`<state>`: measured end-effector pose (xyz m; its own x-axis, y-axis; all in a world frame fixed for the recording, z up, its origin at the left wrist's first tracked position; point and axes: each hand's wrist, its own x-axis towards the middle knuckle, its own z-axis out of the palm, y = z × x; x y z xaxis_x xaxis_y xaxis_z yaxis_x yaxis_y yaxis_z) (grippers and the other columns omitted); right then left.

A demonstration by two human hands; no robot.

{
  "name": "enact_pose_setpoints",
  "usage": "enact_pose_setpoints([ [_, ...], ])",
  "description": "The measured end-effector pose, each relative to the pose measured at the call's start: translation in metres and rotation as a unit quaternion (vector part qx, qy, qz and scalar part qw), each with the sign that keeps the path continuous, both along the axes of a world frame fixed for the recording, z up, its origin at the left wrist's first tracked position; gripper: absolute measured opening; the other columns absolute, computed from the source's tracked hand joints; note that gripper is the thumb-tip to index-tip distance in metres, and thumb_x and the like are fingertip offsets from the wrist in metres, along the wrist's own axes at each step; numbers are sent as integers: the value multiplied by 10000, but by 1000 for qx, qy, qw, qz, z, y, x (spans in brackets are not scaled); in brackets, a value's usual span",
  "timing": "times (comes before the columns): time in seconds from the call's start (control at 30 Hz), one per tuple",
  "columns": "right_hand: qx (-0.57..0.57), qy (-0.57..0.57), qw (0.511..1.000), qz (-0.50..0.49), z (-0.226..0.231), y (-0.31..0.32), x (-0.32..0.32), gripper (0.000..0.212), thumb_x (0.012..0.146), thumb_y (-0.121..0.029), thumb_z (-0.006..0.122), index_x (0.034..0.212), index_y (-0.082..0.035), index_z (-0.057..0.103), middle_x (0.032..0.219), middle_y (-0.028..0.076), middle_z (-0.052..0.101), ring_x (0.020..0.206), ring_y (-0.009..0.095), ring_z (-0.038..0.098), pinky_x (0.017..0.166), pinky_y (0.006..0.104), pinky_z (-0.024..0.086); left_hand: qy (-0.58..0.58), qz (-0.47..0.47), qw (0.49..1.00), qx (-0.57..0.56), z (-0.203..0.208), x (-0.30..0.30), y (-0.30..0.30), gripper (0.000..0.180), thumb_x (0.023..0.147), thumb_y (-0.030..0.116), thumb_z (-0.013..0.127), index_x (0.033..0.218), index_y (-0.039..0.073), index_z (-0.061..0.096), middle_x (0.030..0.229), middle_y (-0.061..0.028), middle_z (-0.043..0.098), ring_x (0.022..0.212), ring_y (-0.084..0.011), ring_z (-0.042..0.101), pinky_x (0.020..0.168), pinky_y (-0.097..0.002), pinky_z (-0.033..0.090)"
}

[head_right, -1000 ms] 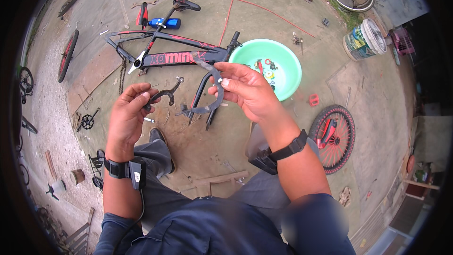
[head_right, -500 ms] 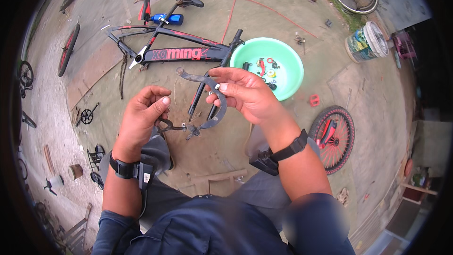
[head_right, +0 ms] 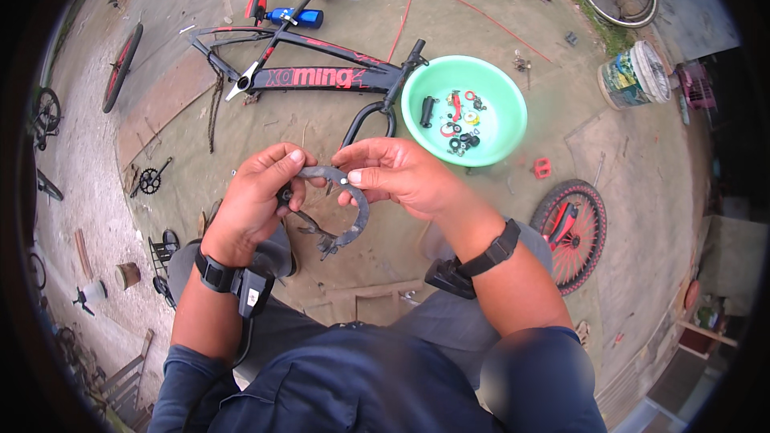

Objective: The person assembles a bicycle brake caliper by hand, inserting a bolt and attaching a brake pad to the caliper arm. The person then picks up a second brake pad and attaches it to the other side of the caliper.

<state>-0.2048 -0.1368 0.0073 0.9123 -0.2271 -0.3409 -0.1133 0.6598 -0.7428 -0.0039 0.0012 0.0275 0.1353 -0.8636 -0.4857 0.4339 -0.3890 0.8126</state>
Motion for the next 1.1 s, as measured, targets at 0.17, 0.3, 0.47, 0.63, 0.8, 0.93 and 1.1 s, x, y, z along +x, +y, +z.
enact_pose_setpoints([
  [0.17,9,-16,1000,11,1,0,-1,341,957,-84,607,1262,61,564,1122,136,673,995,223,690,884,358,556,31,11,999,-18,-6,3,3,237,1019,242,546,1022,19,628,876,-118,706,548,-69,507,449,-198,324],
  [0.3,-63,-7,998,24,0,2,-1,310,948,-62,601,1231,63,597,1099,143,685,1018,229,693,891,330,550,65,23,997,-22,-8,3,5,244,1017,242,546,987,13,624,848,-128,695,510,-82,483,436,-191,313],
  [0.47,-148,67,986,33,-3,1,1,280,951,-63,583,1205,48,620,1069,105,682,905,174,693,826,289,552,59,47,997,-30,-12,9,9,235,1017,234,544,994,11,616,843,-131,692,505,-75,479,424,-186,305],
  [0.63,-186,124,975,-14,3,-12,-6,265,948,-88,591,1181,32,633,1026,85,687,806,117,677,631,221,513,19,96,995,-5,-17,19,14,229,1023,226,537,1011,9,608,847,-133,689,505,-61,473,412,-184,308],
  [0.8,-146,67,987,9,4,-11,-10,229,954,-110,610,1137,23,643,1056,102,694,776,111,681,527,192,445,-13,126,991,32,-24,24,15,237,1026,233,534,1010,7,605,857,-128,691,512,-47,470,407,-184,311],
  [0.93,-95,34,994,34,-3,0,-9,219,970,-141,623,1138,-3,644,1167,141,666,808,130,694,567,195,473,-30,126,991,44,-24,26,15,240,1028,235,531,1023,5,601,872,-121,693,516,-46,472,412,-183,318],
  [1.1,-34,26,999,22,-8,10,-5,204,979,-144,612,1132,-13,642,1286,187,599,815,144,707,567,189,493,-43,96,994,39,-13,30,7,245,1028,243,533,1045,8,599,880,-111,694,523,-46,476,422,-183,322],
])
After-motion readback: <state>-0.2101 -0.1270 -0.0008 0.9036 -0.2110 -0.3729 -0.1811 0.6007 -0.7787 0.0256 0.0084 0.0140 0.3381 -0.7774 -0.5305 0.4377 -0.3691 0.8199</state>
